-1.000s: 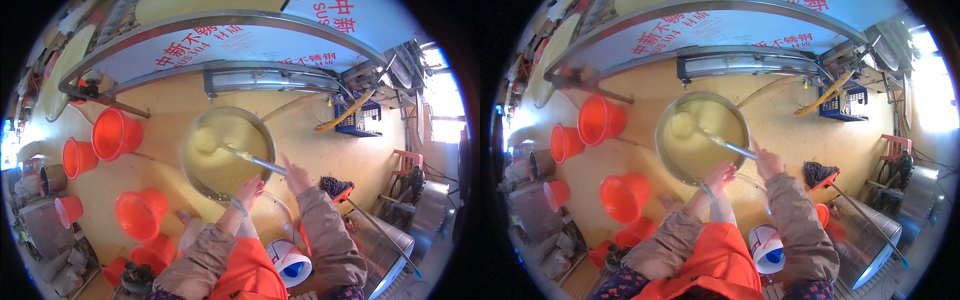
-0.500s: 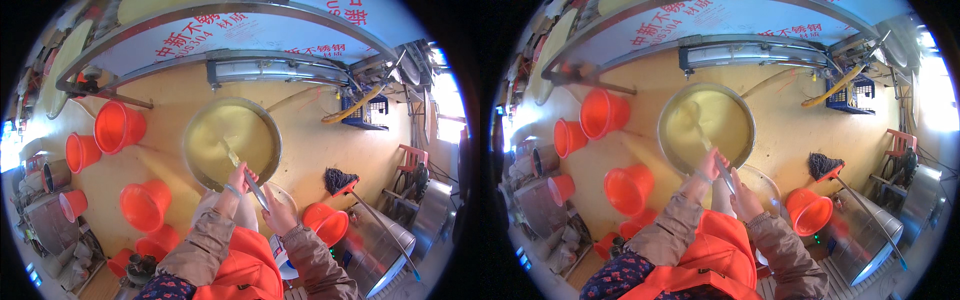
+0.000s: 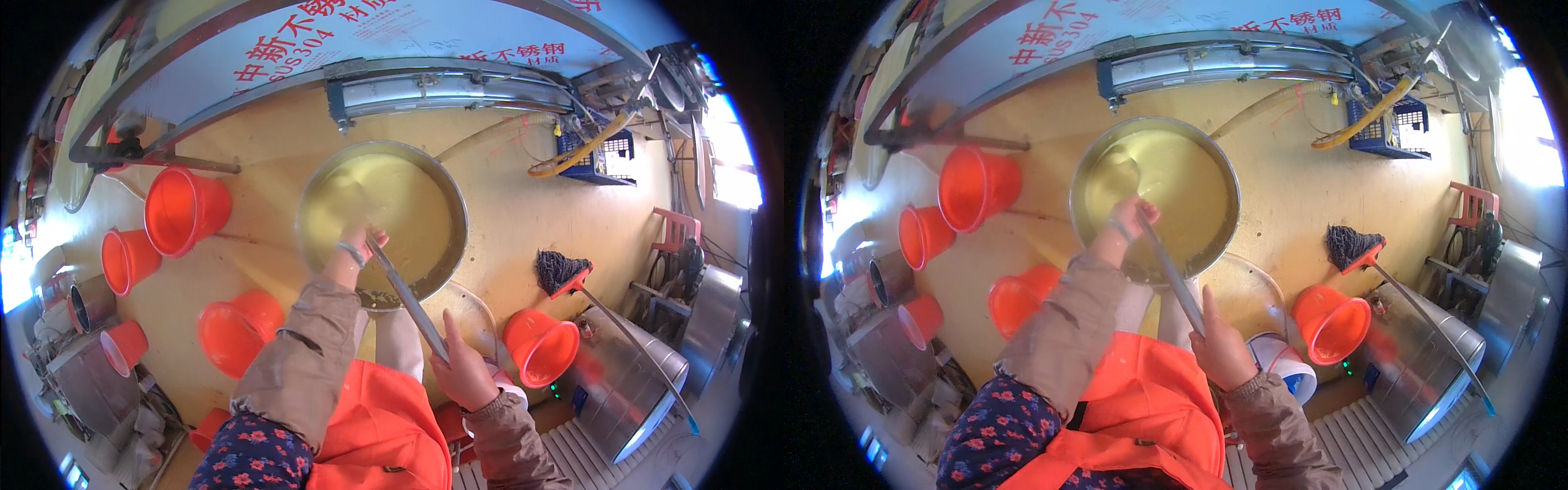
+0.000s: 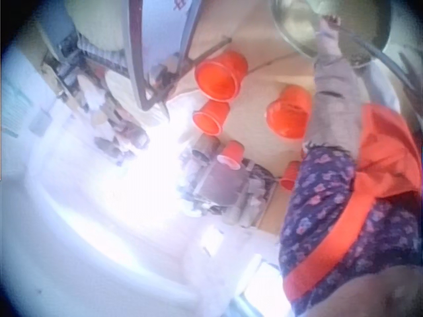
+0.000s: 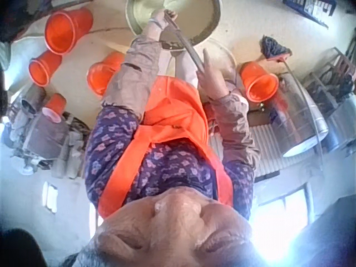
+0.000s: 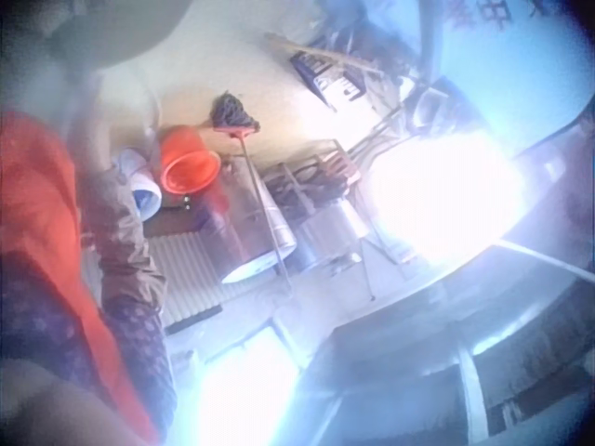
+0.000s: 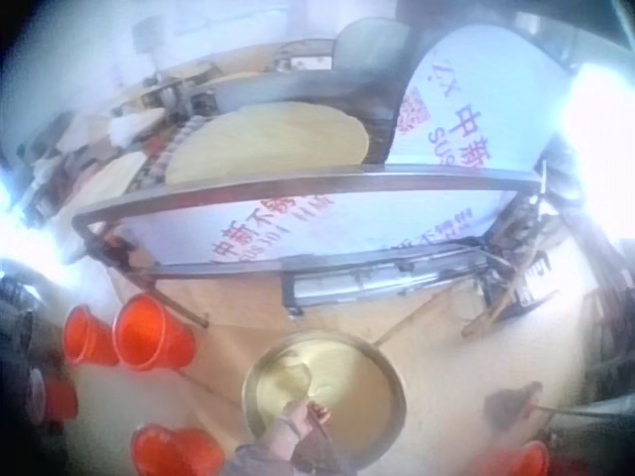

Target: The person pours a yellowish liquid from a red basin into a large metal pot, then uses a white plastic scraper to clean the inside of the basin. They repeat this process with several other red basins, scraping and rinsing them with water from a blue scoop.

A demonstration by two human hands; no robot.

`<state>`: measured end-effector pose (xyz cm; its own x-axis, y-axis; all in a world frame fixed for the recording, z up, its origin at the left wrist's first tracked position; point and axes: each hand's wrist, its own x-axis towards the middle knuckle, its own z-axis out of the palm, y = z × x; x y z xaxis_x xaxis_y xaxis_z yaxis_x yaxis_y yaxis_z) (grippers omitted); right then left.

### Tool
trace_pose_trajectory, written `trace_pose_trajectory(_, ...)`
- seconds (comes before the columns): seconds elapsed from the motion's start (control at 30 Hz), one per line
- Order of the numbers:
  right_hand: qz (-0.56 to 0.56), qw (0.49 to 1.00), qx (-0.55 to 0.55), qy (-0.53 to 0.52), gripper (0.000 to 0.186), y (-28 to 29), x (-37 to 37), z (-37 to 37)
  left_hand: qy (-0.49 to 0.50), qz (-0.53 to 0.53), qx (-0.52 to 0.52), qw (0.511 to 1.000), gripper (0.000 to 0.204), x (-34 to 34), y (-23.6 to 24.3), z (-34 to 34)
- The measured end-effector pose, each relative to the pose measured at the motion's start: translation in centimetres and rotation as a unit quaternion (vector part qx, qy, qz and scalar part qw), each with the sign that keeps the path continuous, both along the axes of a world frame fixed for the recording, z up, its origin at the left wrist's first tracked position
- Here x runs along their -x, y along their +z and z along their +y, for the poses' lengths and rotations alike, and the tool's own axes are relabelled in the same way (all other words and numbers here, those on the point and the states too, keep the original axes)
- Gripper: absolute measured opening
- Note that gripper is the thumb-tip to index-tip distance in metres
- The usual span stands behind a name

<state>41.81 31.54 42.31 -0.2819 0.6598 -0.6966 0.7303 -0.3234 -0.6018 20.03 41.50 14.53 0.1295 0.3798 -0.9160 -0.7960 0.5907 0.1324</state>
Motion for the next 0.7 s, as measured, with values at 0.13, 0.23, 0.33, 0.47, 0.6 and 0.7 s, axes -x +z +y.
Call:
trace_pose_trajectory(0.13, 0.090, 0.981, 0.093, -0.144, 0.073, 1.6, -2.3, -1.3, -0.253, 0.151, -0.026, 0.955, 0.039, 2.6, 3.9, -0.7)
trace_pose_trajectory(0.23, 0.131, 0.960, 0.142, -0.203, 0.074, 2.7, -3.5, -2.5, -0.455, 0.339, -0.094, 0.818, 0.032, 4.5, 6.5, -1.2)
trace_pose_trajectory(0.33, 0.132, 0.951, 0.155, -0.232, 0.075, 3.6, -4.1, -3.5, -0.617, 0.524, -0.181, 0.558, 0.032, 4.2, 6.8, -1.3)
trace_pose_trajectory(0.47, 0.124, 0.949, 0.161, -0.242, 0.075, 4.4, -4.5, -4.0, -0.630, 0.654, -0.174, 0.380, 0.036, 1.7, 5.4, -0.9)
trace_pose_trajectory(0.6, 0.150, 0.924, 0.185, -0.300, 0.073, 4.8, -5.2, -4.0, -0.645, 0.634, -0.184, 0.384, 0.037, 0.9, 5.4, -0.4)
trace_pose_trajectory(0.7, 0.131, 0.931, 0.194, -0.278, 0.073, 4.9, -5.7, -3.8, -0.662, 0.619, -0.167, 0.388, 0.047, 0.7, 5.9, -0.7)
